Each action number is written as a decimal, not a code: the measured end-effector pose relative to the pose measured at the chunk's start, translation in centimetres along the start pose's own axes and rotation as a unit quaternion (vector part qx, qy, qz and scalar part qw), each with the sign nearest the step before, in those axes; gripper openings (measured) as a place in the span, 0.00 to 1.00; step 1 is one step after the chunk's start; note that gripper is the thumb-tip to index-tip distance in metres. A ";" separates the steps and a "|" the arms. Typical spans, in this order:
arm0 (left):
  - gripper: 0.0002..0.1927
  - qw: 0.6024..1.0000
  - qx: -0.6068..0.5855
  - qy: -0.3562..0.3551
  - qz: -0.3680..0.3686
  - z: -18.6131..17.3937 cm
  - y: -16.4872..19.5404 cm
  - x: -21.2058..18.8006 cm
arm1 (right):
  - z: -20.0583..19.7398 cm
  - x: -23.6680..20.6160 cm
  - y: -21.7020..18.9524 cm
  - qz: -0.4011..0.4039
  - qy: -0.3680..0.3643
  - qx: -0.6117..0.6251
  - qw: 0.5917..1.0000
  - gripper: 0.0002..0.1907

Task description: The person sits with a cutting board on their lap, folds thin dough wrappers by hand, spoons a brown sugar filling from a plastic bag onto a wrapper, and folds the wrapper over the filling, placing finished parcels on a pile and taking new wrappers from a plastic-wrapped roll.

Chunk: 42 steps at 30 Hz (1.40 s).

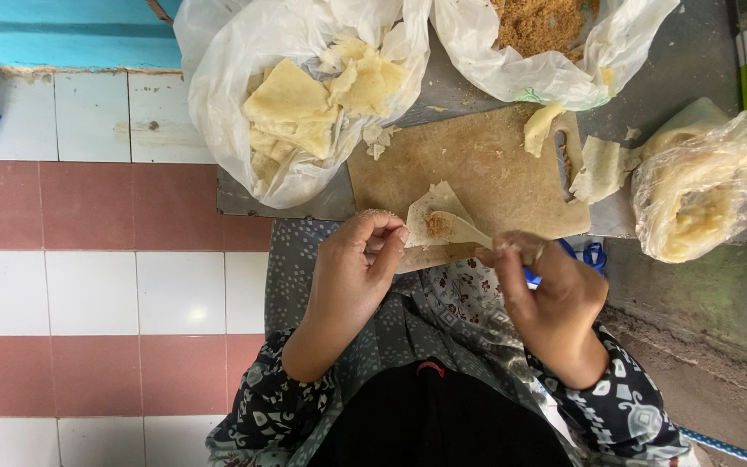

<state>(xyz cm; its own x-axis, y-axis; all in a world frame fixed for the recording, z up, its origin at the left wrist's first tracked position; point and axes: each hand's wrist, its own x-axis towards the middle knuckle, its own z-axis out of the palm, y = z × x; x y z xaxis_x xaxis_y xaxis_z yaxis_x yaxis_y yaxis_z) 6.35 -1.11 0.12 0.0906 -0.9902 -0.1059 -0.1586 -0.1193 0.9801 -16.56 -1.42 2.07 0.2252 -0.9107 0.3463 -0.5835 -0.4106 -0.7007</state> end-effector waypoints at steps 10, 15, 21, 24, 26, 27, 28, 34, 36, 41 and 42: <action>0.05 0.998 -0.042 -0.034 0.027 0.3 -0.1 0.0 | -0.7 0.1 -1.0 -0.363 -0.060 -0.191 0.910 0.15; 0.06 0.992 0.046 -0.062 0.099 1.7 0.2 0.3 | -1.3 3.5 3.9 -0.306 0.034 -0.304 0.902 0.16; 0.11 0.962 0.194 -0.065 0.183 2.7 1.0 -0.2 | -1.0 12.5 6.2 -0.231 0.057 -0.423 0.874 0.18; 0.09 0.955 0.225 -0.040 0.188 3.1 1.1 -0.2 | -1.6 14.2 5.5 -0.201 0.034 -0.427 0.881 0.23; 0.10 0.957 0.209 -0.043 0.197 3.1 1.0 0.0 | -2.1 14.1 5.5 -0.189 0.024 -0.382 0.904 0.23; 0.10 0.958 0.201 -0.045 0.201 3.1 1.0 0.1 | -2.5 14.1 5.7 -0.185 0.023 -0.338 0.923 0.21; 0.11 0.959 0.200 -0.053 0.194 3.2 1.0 0.1 | -2.6 13.8 6.1 -0.178 0.021 -0.293 0.939 0.19; 0.08 0.955 0.220 -0.040 0.192 3.8 1.5 0.3 | -3.6 15.1 7.4 -0.030 0.051 -0.232 0.971 0.11; 0.10 0.949 0.236 -0.036 0.204 4.0 1.6 0.6 | -4.2 14.5 6.1 -0.022 0.047 -0.222 0.974 0.10; 0.08 0.947 0.247 -0.020 0.206 3.9 1.2 1.1 | -2.6 7.7 0.8 0.073 -0.158 -0.118 0.978 0.08; 0.08 0.947 0.247 -0.029 0.205 3.8 1.1 1.1 | -1.6 6.9 0.5 0.107 -0.156 -0.117 0.975 0.10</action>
<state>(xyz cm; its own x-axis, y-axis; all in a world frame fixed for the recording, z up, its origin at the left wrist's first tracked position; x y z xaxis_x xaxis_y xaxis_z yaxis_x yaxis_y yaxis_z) 2.54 -2.63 0.46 -0.1303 -0.9609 0.2442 -0.6102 0.2719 0.7441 -16.52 -7.84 5.09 0.2837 -0.9586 -0.0242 -0.7965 -0.2215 -0.5626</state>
